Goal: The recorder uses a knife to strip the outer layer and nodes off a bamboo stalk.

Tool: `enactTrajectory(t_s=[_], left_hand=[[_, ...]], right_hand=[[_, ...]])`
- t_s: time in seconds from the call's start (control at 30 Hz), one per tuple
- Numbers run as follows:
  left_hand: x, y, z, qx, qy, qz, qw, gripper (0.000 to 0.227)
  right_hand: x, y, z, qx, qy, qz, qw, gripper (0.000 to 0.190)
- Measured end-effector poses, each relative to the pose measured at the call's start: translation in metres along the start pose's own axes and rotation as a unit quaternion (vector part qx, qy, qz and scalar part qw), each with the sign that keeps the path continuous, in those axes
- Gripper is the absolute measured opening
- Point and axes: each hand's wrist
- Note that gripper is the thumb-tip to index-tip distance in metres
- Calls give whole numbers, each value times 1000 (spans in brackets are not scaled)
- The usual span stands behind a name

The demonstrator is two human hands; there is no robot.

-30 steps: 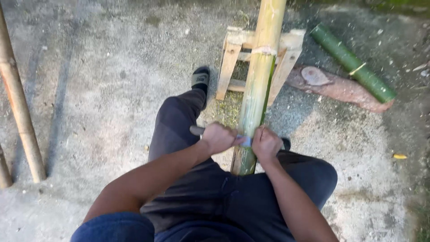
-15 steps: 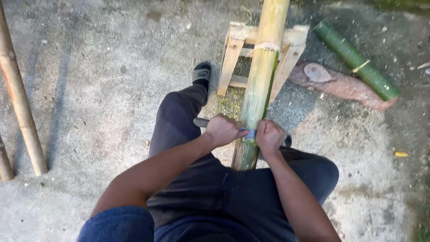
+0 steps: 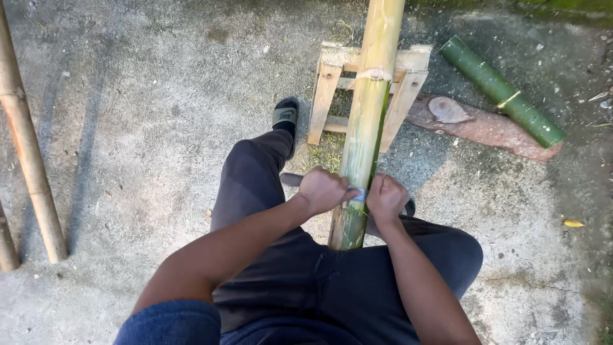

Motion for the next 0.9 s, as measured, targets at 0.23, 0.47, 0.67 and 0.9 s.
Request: enactTrajectory(t_s=[0.23,0.47,0.67,0.9], left_hand=[[-1,3,3,-11,6,-15,1000,58],[3,18,-5,-15,16,-3,1000,58],[32,-7,5,-26,3,44,999,63],[73,-53,-12,-81,6,73,994,65]], right_hand=[[-1,10,1,-21,-23,35,999,45],[12,14,6,7,19,22,1000,43],[20,-39,-19,24,65,56,996,44],[24,-103,-38,23,39,72,996,49]])
Point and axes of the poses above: each hand's wrist, its own y-axis away from the middle knuckle, its own z-axis out of the back of the hand, x = y × z, and after that the axes turned 6 degrees about -x, right-handed
